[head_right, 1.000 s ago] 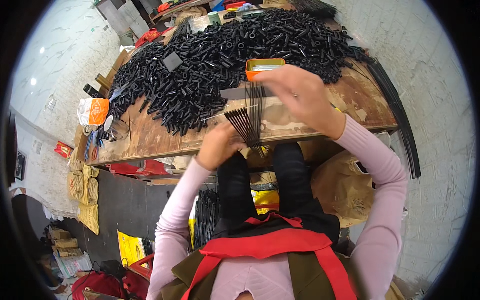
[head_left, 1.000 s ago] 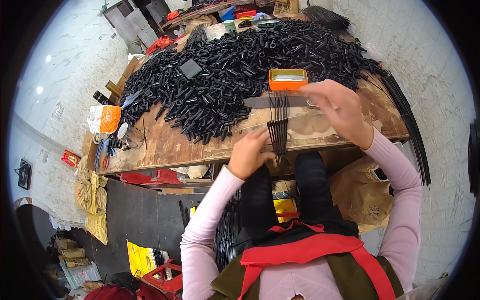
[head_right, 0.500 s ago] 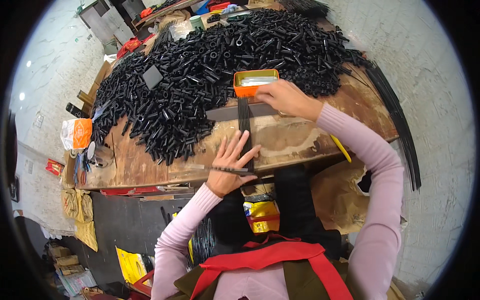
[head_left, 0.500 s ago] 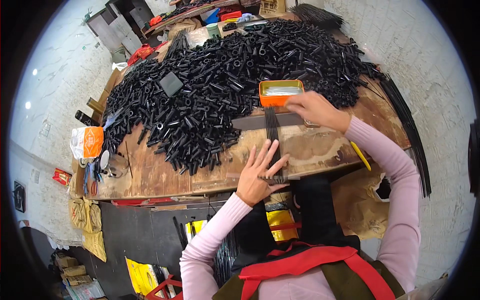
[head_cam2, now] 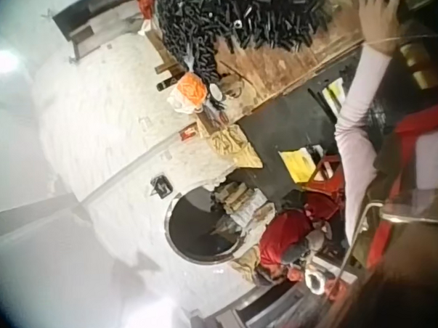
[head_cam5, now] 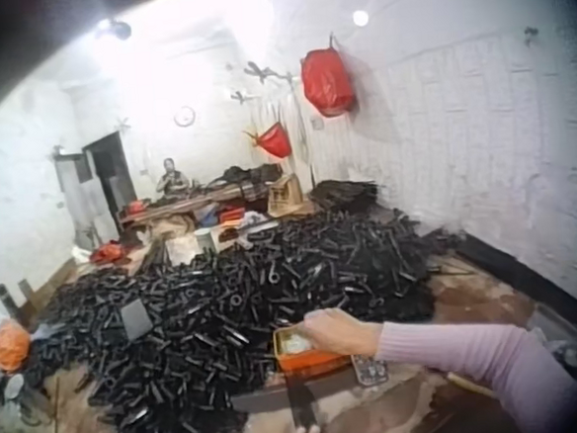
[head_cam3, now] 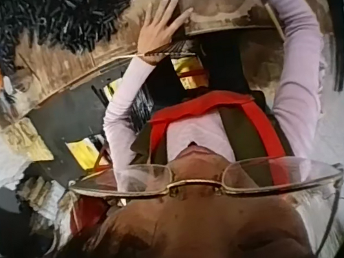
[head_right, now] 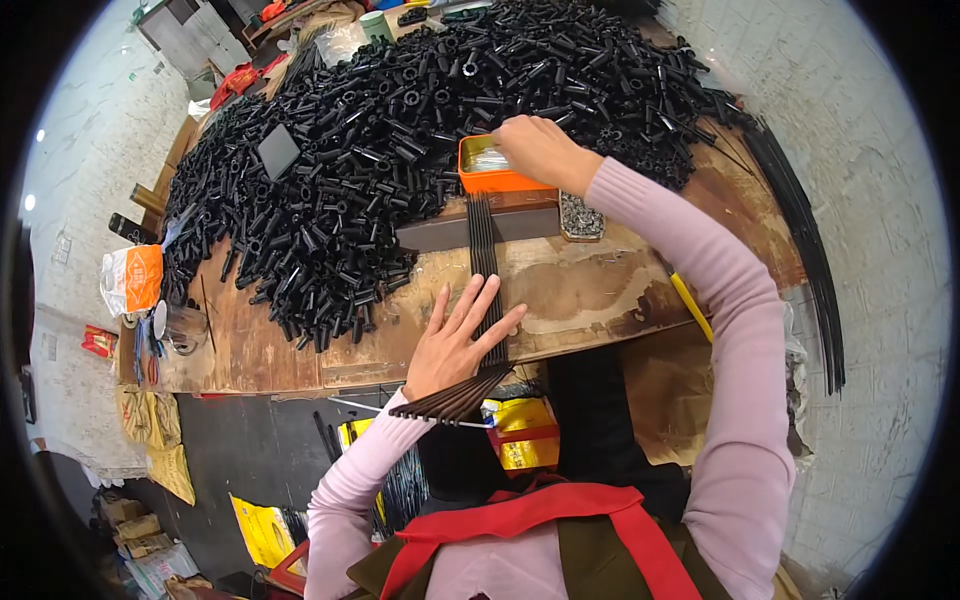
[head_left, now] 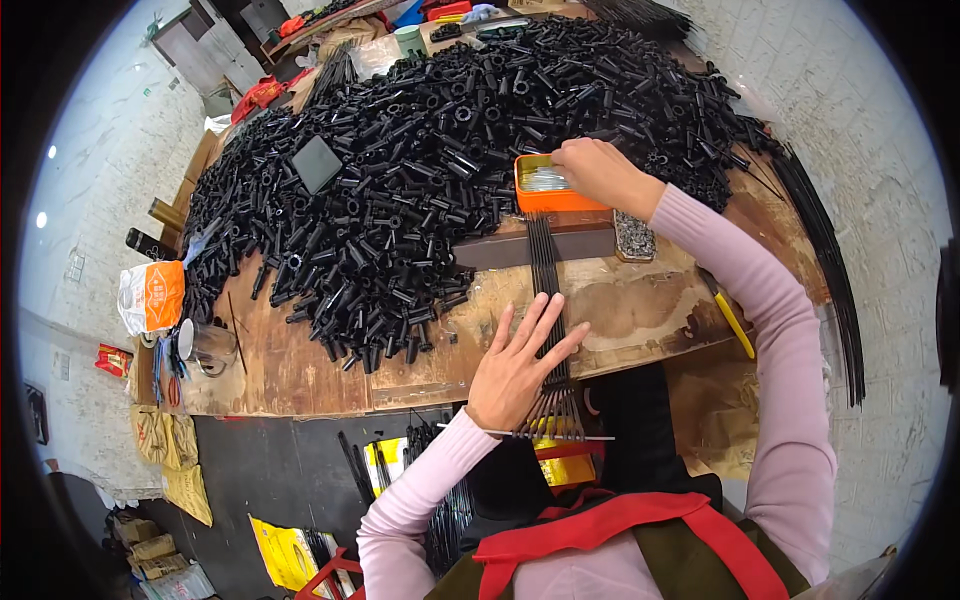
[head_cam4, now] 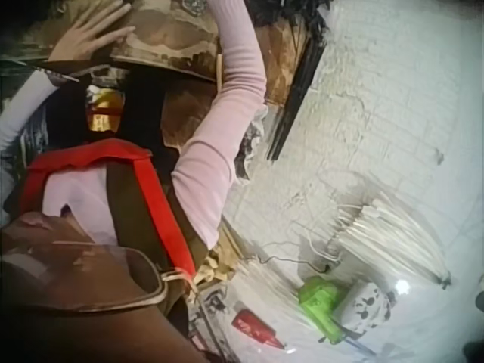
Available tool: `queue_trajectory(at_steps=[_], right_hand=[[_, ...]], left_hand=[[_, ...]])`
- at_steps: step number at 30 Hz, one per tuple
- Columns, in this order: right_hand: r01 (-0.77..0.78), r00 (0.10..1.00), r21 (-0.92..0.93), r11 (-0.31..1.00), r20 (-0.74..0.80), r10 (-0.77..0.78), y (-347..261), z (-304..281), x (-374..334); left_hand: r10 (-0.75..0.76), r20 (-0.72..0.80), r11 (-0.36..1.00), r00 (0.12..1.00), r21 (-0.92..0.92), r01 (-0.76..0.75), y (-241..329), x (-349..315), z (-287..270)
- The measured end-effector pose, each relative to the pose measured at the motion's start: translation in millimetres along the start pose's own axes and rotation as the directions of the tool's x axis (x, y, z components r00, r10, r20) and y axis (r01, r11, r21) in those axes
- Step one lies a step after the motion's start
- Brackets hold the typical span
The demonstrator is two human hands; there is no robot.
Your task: The recorder aligns multiple long black plastic strips and uses a pair of snips to trim or cut them at a manufacturing workbench.
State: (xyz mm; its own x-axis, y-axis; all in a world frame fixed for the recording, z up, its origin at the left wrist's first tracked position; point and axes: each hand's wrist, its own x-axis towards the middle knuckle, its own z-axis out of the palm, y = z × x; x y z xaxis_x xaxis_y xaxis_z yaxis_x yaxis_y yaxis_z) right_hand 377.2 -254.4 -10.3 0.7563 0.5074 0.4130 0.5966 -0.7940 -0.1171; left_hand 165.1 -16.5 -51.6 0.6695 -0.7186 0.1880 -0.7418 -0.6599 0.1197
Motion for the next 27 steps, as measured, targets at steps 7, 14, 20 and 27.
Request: queue_trajectory(at_steps=[7, 14, 20, 27], right_hand=[[0.030, 0.986, 0.152, 0.988, 0.158, -0.054, -50, -5, -25], [0.041, 0.985, 0.000, 0.999, 0.166, -0.041, -45, -31, -38], [0.009, 1.000, 0.511, 0.859, 0.002, -0.012, -90, -96, -56], [0.137, 0.989, 0.537, 0.832, -0.023, -0.147, -198, -196, -103]], left_hand=[[0.025, -0.023, 0.998, 0.999, 0.051, -0.024, -1, -1, 0], [0.022, -0.027, 0.998, 0.999, 0.064, -0.020, 4, -2, -6], [0.025, 0.034, 0.999, 0.999, -0.040, -0.024, 5, -2, -12], [0.022, -0.136, 0.992, 0.991, -0.117, -0.038, 1, -12, -5]])
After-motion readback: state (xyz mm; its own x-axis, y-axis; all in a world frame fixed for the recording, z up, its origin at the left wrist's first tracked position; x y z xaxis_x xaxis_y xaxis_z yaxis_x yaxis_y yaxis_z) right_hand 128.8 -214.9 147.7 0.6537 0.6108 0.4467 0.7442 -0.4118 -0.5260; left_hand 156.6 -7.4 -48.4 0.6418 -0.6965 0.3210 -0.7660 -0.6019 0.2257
